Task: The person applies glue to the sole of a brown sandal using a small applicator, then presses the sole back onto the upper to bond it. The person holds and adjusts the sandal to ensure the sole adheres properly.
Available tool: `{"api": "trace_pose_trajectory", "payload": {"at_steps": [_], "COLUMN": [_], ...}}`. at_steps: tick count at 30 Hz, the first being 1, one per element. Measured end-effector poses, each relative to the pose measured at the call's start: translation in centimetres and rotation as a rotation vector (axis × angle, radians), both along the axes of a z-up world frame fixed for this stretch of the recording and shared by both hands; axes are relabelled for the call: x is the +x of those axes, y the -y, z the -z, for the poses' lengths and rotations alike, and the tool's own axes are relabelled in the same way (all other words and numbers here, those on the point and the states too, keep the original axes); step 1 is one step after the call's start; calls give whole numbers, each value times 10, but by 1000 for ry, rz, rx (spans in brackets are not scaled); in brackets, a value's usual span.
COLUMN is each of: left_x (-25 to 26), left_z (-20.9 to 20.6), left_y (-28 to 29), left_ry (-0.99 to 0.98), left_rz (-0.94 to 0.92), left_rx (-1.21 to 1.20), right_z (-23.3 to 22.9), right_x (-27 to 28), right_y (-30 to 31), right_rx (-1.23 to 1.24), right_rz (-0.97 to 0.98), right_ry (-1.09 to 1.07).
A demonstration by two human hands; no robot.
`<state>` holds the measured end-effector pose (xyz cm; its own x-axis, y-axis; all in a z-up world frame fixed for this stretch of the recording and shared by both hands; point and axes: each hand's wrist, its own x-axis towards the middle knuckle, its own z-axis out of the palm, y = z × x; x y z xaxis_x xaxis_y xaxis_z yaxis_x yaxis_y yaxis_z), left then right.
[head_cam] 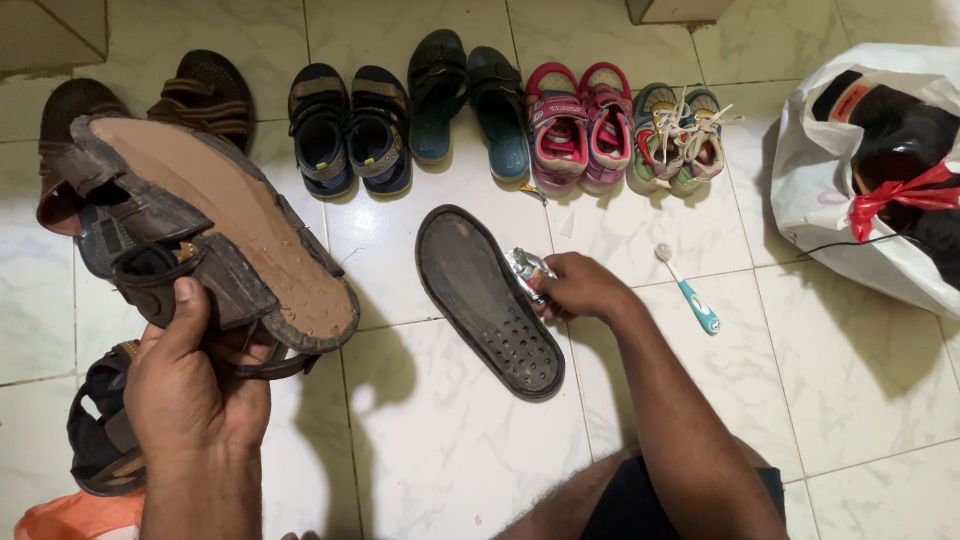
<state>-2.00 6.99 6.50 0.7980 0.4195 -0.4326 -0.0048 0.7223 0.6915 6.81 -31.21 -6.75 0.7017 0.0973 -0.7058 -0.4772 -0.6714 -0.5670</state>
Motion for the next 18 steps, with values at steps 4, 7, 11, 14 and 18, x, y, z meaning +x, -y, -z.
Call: {"api": "trace_pose_trajectory", "payload": {"at_steps": [4,7,11,14,18], "left_x": [-2,-3,-3,-6,-11], "left_z": [2,8,17,25,39], "left_y": [1,0,2,12,51], "left_ry": [-12,-13,28,-76,-169], "left_rz": [23,38,64,67,106], "left_rx": [20,21,32,114,138], "right_z": [-13,-18,-19,-25,-37], "right_x": [12,16,17,14,16], "right_y": [26,45,50,51,50], "right_rx": [-328,-433,-350,-393,-140], "right_rz": [-53,26,137,161,351], "right_ry": [220,349,301,474,571]}}
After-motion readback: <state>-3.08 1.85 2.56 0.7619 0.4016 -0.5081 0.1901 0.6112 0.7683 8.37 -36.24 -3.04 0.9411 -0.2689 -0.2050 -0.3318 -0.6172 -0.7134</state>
